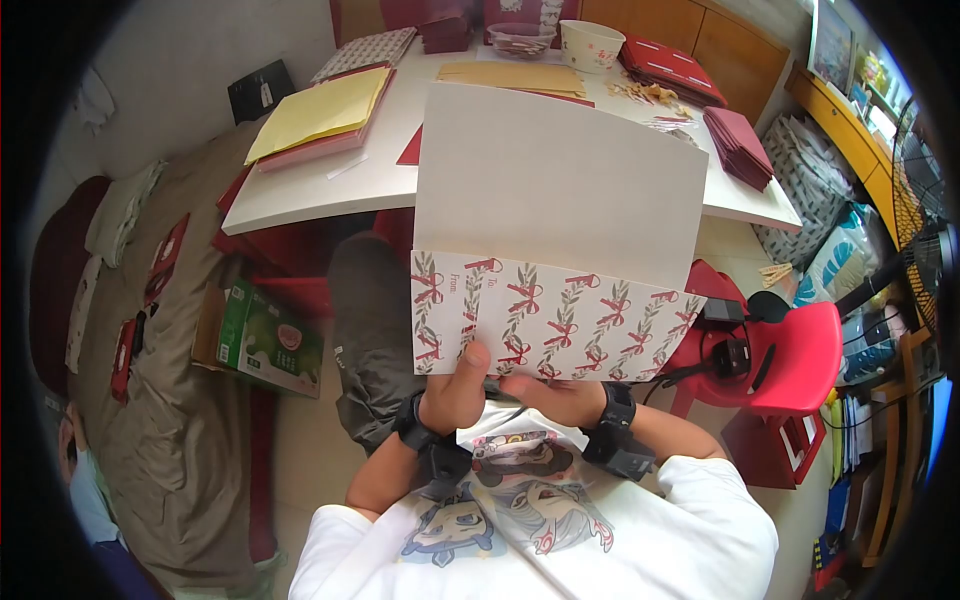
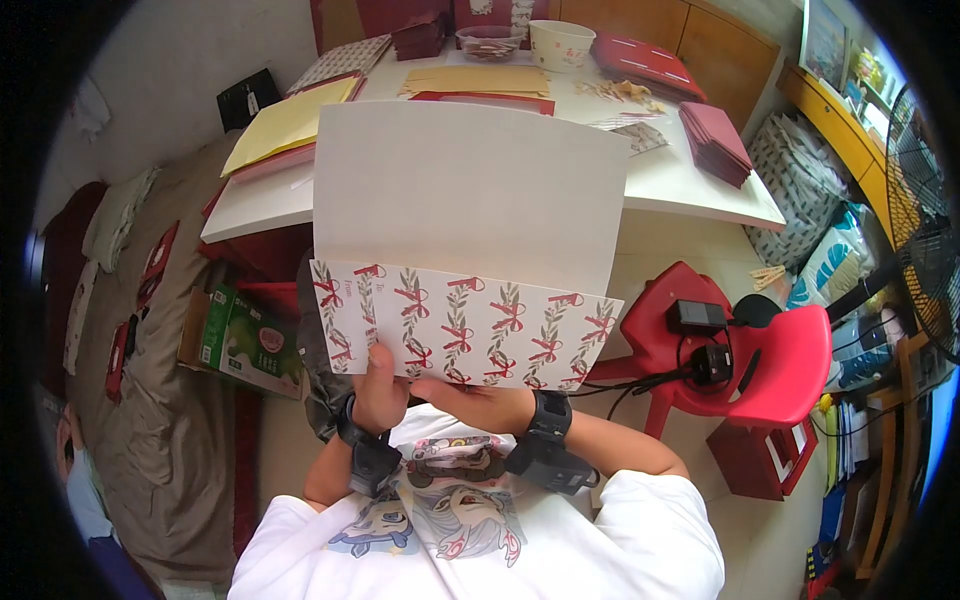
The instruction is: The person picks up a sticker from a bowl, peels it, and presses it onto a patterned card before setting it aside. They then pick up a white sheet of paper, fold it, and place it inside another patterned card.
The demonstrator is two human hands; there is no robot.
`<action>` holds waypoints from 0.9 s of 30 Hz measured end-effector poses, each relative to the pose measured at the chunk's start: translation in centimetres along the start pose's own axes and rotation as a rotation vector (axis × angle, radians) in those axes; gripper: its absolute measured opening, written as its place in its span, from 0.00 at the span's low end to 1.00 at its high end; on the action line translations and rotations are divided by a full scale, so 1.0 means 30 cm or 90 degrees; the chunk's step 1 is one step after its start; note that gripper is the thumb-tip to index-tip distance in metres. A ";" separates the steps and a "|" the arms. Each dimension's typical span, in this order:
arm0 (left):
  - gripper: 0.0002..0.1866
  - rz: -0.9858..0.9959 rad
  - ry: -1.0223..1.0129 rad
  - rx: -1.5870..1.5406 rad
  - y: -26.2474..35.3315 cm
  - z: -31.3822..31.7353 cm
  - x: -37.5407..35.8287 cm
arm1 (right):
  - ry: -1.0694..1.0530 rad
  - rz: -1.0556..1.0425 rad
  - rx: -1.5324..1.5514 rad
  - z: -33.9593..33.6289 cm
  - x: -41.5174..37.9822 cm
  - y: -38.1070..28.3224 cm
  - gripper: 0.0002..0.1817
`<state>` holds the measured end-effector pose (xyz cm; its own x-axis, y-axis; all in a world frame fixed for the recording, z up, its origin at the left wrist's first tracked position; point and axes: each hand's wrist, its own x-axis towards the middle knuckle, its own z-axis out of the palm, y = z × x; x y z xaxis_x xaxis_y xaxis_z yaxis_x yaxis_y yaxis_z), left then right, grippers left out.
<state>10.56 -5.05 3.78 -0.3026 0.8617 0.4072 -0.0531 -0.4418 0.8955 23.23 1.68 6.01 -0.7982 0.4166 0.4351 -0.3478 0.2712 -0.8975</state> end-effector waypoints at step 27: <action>0.26 0.163 -0.007 -0.045 -0.051 -0.040 -0.011 | 0.027 0.103 0.015 -0.031 -0.026 -0.032 0.11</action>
<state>9.59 -4.95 2.06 -0.3040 0.7224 0.6211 -0.0425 -0.6616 0.7486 24.65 1.91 6.59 -0.8235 0.4894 0.2868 -0.2283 0.1769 -0.9574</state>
